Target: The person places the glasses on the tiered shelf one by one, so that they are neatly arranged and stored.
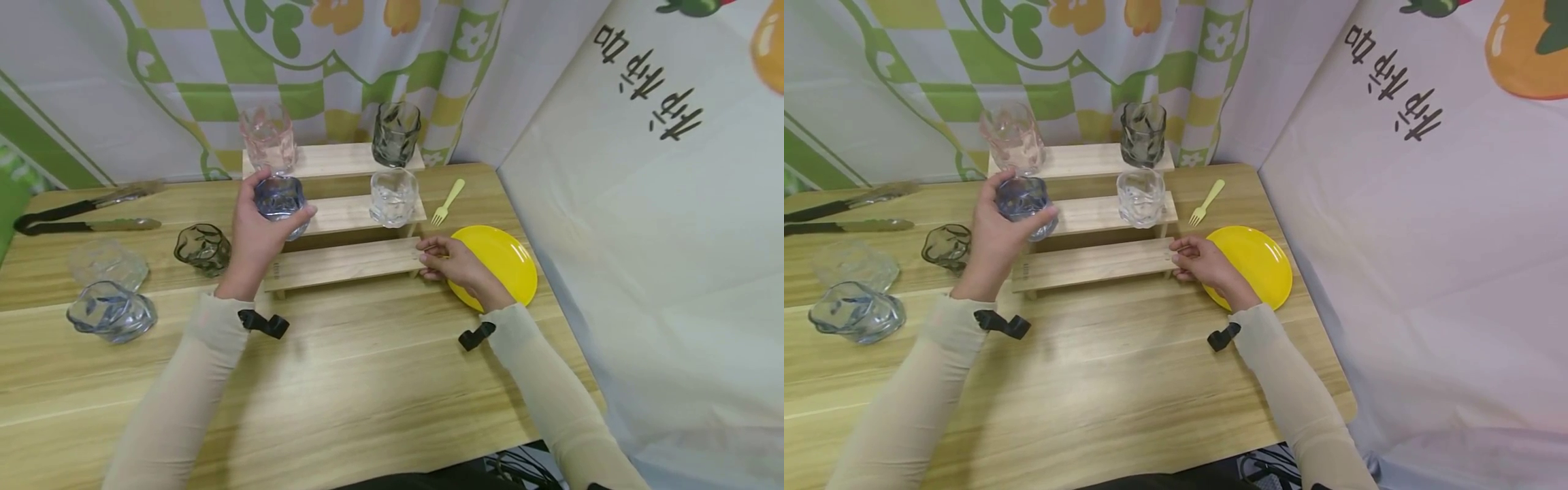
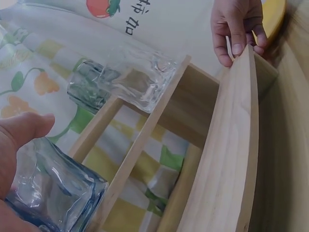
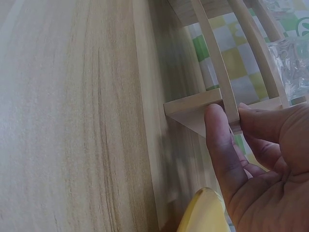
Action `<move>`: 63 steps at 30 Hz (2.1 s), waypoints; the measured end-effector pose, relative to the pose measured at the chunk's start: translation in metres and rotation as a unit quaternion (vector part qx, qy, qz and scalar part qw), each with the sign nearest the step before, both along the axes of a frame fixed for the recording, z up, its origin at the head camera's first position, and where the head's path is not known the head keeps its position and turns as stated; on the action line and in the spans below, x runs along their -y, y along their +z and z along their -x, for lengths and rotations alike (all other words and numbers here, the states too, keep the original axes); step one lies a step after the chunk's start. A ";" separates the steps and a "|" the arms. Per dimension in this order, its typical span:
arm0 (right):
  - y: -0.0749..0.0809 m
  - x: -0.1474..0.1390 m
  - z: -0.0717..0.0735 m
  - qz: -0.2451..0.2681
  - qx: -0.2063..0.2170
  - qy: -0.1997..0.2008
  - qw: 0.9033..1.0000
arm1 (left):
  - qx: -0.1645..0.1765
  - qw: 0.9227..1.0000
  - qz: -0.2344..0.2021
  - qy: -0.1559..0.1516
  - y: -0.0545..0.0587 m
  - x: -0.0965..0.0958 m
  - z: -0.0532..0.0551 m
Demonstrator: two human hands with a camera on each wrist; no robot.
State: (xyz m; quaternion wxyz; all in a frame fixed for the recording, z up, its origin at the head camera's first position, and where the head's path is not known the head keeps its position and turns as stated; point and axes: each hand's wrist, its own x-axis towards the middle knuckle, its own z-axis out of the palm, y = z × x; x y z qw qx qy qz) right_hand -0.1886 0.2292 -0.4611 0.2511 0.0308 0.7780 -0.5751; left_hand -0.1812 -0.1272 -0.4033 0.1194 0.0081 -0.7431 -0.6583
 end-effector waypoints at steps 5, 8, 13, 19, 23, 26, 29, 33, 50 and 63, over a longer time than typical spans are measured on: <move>-0.001 -0.001 0.001 0.004 0.002 0.000 1.000 | 0.011 0.999 0.029 0.021 0.000 -0.003 -0.001; 0.000 -0.001 0.001 0.006 0.000 0.000 1.000 | 0.017 0.998 0.043 0.030 -0.001 -0.003 -0.001; 0.001 0.001 0.000 0.007 -0.005 0.002 1.000 | 0.010 0.998 0.059 0.037 -0.003 -0.002 -0.002; 0.002 0.002 0.000 0.005 -0.004 0.006 1.000 | 0.015 0.997 0.066 0.035 -0.002 0.000 -0.003; 0.001 0.001 0.000 0.005 -0.003 0.005 1.000 | 0.013 0.997 0.064 0.028 -0.002 0.000 -0.003; 0.001 0.000 0.001 0.002 -0.004 0.005 1.000 | 0.013 0.998 0.060 0.019 -0.002 0.001 -0.002; 0.000 -0.001 0.001 -0.002 -0.003 0.007 1.000 | 0.010 0.999 0.047 0.009 -0.002 0.002 -0.004; -0.001 -0.001 0.001 -0.003 -0.001 0.011 1.000 | 0.004 0.998 0.056 0.001 -0.003 0.008 -0.010; 0.001 0.000 0.001 -0.003 -0.002 0.005 1.000 | -0.071 0.982 0.163 0.057 -0.020 0.078 -0.078; 0.000 0.000 0.001 0.001 -0.004 0.006 1.000 | -0.025 0.967 0.200 0.157 -0.033 0.144 -0.118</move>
